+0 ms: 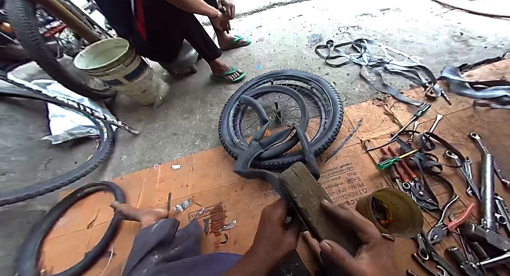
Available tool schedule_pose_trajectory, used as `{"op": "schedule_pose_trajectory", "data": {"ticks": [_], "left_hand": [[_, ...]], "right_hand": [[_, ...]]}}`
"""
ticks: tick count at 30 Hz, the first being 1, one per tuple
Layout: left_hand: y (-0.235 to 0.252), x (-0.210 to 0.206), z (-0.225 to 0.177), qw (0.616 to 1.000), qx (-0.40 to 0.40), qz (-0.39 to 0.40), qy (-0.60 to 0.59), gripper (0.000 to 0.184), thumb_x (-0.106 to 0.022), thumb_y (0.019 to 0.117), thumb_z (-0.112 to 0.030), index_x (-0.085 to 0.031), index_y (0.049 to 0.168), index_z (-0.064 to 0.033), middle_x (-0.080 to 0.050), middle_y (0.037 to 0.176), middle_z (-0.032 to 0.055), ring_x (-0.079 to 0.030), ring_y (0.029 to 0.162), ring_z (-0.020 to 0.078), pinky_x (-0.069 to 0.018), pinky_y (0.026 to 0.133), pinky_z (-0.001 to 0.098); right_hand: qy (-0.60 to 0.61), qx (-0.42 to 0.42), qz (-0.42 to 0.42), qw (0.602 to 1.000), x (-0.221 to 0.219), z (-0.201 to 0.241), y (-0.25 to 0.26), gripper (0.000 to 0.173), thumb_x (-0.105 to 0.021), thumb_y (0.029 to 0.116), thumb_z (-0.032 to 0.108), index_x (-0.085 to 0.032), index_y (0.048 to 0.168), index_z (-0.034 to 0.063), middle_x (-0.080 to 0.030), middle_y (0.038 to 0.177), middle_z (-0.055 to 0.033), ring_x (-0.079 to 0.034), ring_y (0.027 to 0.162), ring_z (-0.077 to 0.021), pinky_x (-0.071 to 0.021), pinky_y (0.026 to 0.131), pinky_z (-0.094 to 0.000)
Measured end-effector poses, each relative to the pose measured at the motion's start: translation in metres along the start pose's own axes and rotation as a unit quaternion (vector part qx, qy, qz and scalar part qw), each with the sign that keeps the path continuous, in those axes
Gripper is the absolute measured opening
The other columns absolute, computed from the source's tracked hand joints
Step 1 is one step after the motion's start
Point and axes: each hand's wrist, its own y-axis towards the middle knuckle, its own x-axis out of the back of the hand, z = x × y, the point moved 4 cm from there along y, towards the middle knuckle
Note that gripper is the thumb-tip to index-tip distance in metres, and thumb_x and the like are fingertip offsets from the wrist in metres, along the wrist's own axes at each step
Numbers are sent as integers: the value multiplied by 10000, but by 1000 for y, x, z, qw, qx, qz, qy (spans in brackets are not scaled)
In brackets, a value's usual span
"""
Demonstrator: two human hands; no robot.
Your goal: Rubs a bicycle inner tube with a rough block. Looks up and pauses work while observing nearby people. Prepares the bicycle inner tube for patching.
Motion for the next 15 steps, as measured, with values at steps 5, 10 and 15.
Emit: {"op": "schedule_pose_trajectory", "data": {"ticks": [5,10,15], "left_hand": [[-3,-24,-15,979,-136,48,143,141,-590,949,-131,-714,946,-64,-721,867,70,-715,802,148,-607,714,337],[2,3,-3,1000,7,1,-2,185,-613,978,-155,-677,1098,-28,-736,978,28,-727,894,102,-638,819,322],[-16,-9,-2,986,-113,19,121,139,-600,956,-131,-709,963,-45,-724,877,78,-718,817,146,-613,737,340]], "right_hand": [[43,-37,-141,988,2,7,49,590,-775,906,321,-599,1452,185,-663,1350,-22,-700,1086,-178,-631,874,-403],[28,-29,-50,998,-1,13,20,638,-761,904,428,-589,1456,159,-664,1353,-51,-680,1147,-187,-606,950,-406],[42,-52,-45,997,-7,0,23,593,-808,873,377,-645,1401,162,-708,1266,-42,-706,1075,-180,-623,902,-401]]}}
